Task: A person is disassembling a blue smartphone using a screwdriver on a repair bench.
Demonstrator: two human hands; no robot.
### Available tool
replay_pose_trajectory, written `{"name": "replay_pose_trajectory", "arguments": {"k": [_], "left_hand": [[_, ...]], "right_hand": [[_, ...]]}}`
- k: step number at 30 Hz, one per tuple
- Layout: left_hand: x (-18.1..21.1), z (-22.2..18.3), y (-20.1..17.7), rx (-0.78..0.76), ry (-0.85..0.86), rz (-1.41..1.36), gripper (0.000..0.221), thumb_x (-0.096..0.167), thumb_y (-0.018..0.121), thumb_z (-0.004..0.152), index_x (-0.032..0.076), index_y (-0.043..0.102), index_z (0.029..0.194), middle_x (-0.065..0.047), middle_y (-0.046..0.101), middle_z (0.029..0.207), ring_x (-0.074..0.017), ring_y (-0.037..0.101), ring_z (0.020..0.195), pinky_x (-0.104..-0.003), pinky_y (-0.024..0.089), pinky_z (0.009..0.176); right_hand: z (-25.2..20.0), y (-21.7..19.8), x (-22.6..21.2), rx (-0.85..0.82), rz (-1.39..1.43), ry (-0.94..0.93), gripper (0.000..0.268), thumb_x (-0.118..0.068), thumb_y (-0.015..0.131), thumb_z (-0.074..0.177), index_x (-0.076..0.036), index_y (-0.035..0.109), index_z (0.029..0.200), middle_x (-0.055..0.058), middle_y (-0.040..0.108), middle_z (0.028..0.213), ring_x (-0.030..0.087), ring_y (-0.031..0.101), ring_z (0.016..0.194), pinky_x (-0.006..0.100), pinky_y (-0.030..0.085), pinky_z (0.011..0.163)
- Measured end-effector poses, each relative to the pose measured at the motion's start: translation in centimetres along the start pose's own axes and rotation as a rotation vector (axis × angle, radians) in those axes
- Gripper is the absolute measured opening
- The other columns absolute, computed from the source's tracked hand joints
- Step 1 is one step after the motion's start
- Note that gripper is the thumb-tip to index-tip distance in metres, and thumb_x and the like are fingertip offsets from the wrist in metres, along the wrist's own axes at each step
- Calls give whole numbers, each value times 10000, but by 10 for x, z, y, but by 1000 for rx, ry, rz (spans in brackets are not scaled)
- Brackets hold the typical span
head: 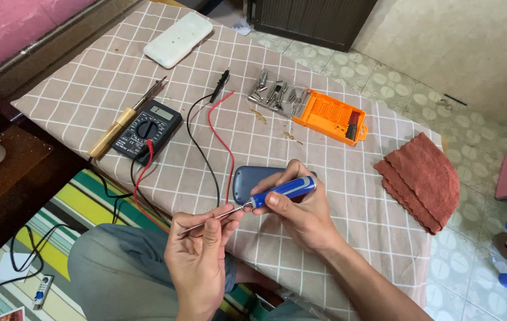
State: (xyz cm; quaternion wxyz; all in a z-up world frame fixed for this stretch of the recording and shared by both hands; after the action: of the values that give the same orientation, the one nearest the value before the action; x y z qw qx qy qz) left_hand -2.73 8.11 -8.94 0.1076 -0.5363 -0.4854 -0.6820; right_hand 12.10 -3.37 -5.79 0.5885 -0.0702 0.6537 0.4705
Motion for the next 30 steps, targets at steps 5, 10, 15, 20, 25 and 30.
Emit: {"name": "replay_pose_trajectory", "arguments": {"k": [5, 10, 15, 20, 25, 30], "left_hand": [[14, -2, 10, -19, 106, 116, 175, 113, 690, 924, 1, 555, 938, -354, 766, 1009, -387, 819, 847, -415, 704, 821], [11, -7, 6, -67, 93, 211, 140, 82, 742, 874, 10, 622, 867, -305, 802, 974, -316, 816, 786, -394, 701, 776], [30, -12, 41, -219, 236, 525, 16, 27, 759, 851, 30, 756, 835, -139, 820, 895, -197, 783, 881, -269, 593, 829], [36, -21, 82, -425, 584, 818, 98, 168, 707, 939, 85, 755, 922, -5, 776, 893, -205, 635, 861, -309, 512, 824], [15, -13, 79, -455, 586, 819, 172, 174, 610, 999, 57, 693, 904, -62, 727, 904, -233, 648, 850, -337, 501, 802], [15, -10, 79, -448, 567, 813, 160, 126, 600, 1000, 53, 692, 891, -50, 721, 873, -222, 651, 817, -334, 495, 800]], "right_hand": [[0, 2, 3, -14, -20, -3, 377, -119, 828, 857, -26, 480, 964, 341, 708, 979, 308, 749, 718, 299, 654, 679], [0, 3, -8, 19, -224, -61, 326, -136, 787, 881, -76, 473, 942, 237, 744, 855, 245, 692, 606, 304, 581, 523], [-13, 10, -40, 166, -490, -152, 241, -94, 724, 884, -41, 489, 878, 138, 674, 699, 198, 659, 449, 268, 562, 365], [-50, 15, -64, 194, -1118, -888, 952, -18, 924, 794, 16, 241, 1455, 224, 618, 1089, 192, 729, 565, 269, 578, 502], [-40, 32, -55, 50, -1410, -883, 313, -78, 834, 897, -80, 552, 1032, 14, 595, 709, 110, 548, 550, 244, 508, 541], [-33, 49, -56, -30, -1468, -863, 312, 12, 748, 899, -58, 492, 734, 19, 385, 615, 135, 345, 506, 265, 323, 427]]}}
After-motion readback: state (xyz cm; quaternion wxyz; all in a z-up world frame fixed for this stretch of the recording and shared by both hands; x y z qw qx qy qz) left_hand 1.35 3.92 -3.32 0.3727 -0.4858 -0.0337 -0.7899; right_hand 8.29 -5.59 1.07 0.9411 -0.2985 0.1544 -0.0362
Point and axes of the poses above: each hand's wrist, its own z-axis towards the middle knuckle, its own y-axis out of the palm, x = y × z, the point moved 8 cm from there along z, towards the middle knuckle
